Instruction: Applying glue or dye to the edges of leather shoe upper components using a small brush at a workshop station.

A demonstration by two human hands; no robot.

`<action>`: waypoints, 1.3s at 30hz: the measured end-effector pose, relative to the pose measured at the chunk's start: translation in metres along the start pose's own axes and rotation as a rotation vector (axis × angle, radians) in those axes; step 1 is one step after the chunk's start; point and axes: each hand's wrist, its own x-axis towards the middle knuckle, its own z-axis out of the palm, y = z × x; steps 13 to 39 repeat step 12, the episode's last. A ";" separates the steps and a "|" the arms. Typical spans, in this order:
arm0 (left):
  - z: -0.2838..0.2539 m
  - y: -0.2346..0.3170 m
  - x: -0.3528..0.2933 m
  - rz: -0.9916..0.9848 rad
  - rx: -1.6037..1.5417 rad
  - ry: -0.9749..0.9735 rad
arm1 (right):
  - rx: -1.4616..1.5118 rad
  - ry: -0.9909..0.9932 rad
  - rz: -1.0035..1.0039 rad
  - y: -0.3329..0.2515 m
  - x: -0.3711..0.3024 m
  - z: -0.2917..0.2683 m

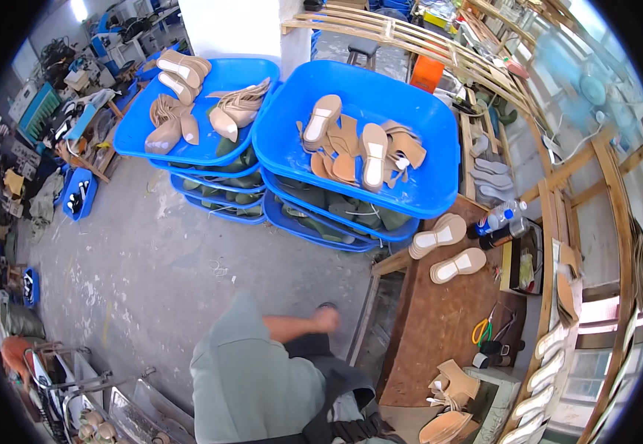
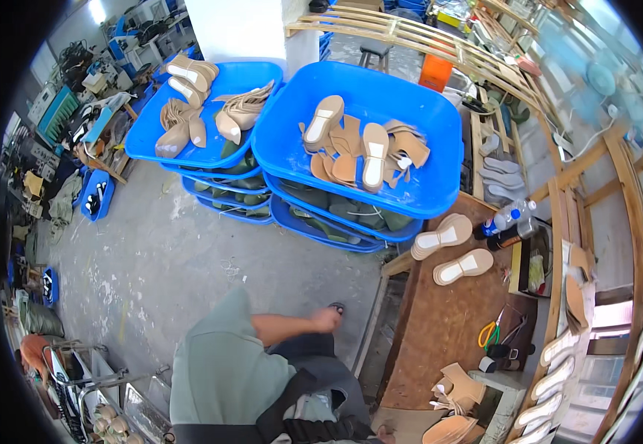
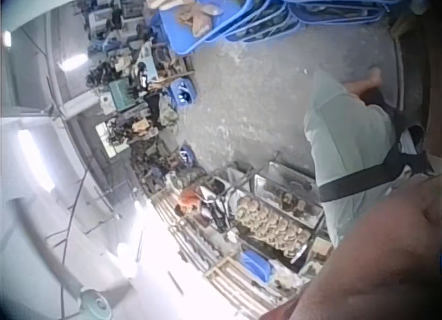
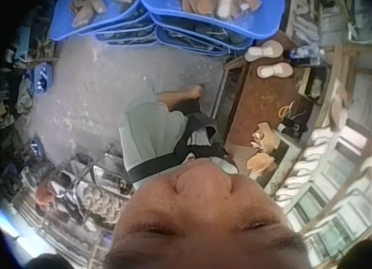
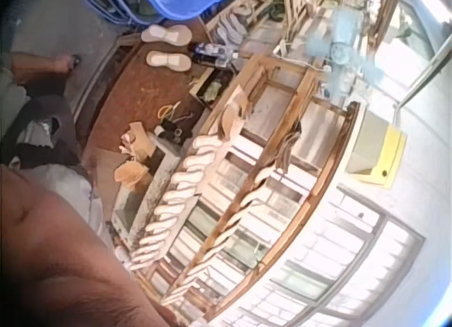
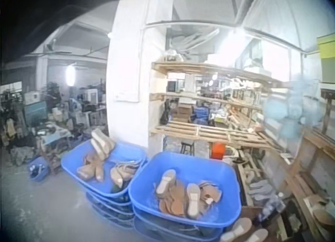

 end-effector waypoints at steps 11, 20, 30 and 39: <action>0.117 -0.261 -0.290 -0.663 0.314 0.027 | -0.195 0.029 -0.681 -0.455 0.045 -0.041; 0.096 -0.239 -0.301 -0.667 0.287 0.038 | -0.222 0.027 -0.692 -0.472 0.047 -0.031; 0.096 -0.239 -0.301 -0.667 0.287 0.038 | -0.222 0.027 -0.692 -0.472 0.047 -0.031; 0.096 -0.239 -0.301 -0.667 0.287 0.038 | -0.222 0.027 -0.692 -0.472 0.047 -0.031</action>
